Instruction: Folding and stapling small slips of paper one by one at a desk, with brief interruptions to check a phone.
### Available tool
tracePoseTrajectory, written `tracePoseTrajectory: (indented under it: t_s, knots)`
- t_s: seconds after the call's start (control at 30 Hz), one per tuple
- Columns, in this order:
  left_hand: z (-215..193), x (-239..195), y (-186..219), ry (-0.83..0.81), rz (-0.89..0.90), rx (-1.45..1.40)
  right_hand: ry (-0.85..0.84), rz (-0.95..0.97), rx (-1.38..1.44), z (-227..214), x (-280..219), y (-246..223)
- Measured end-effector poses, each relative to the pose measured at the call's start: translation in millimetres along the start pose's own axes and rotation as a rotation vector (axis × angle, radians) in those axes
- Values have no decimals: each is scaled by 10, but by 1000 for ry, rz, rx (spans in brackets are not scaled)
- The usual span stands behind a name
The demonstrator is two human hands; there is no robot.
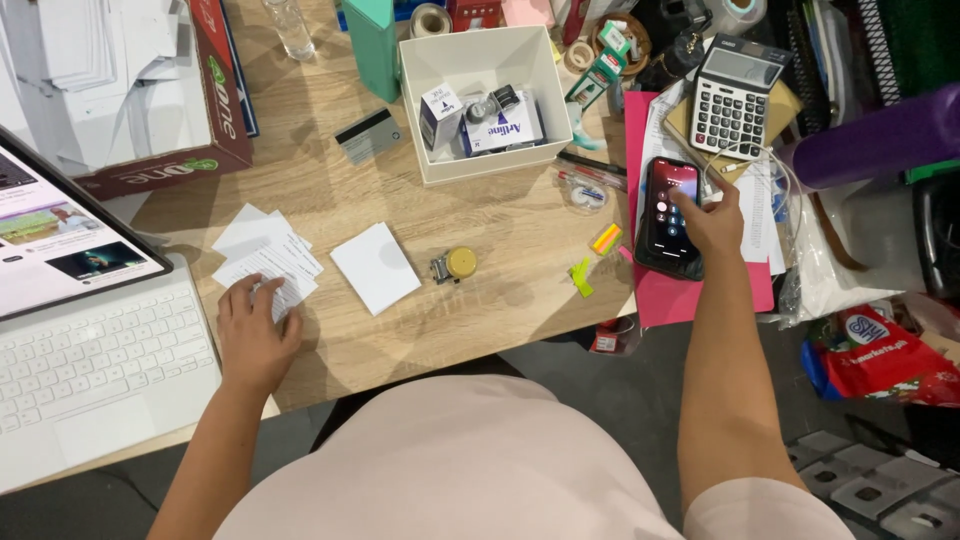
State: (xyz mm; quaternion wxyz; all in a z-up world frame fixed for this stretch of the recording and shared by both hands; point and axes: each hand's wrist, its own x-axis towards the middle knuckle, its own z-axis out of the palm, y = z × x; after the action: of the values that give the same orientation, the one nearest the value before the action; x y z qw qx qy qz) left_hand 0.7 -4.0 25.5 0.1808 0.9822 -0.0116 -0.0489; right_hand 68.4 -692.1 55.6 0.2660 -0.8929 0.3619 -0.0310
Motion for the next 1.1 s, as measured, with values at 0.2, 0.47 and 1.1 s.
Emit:
tracePoseTrajectory:
  t_s: [0.2, 0.47, 1.1]
  knots:
    - [-14, -8, 27, -24, -25, 21, -26, 84, 397, -4, 246, 346]
    - [63, 2, -53, -20, 2, 48, -150, -73, 465, -216, -45, 311]
    - [73, -8, -25, -17, 5, 62, -67, -373, -231, -216, -213, 350]
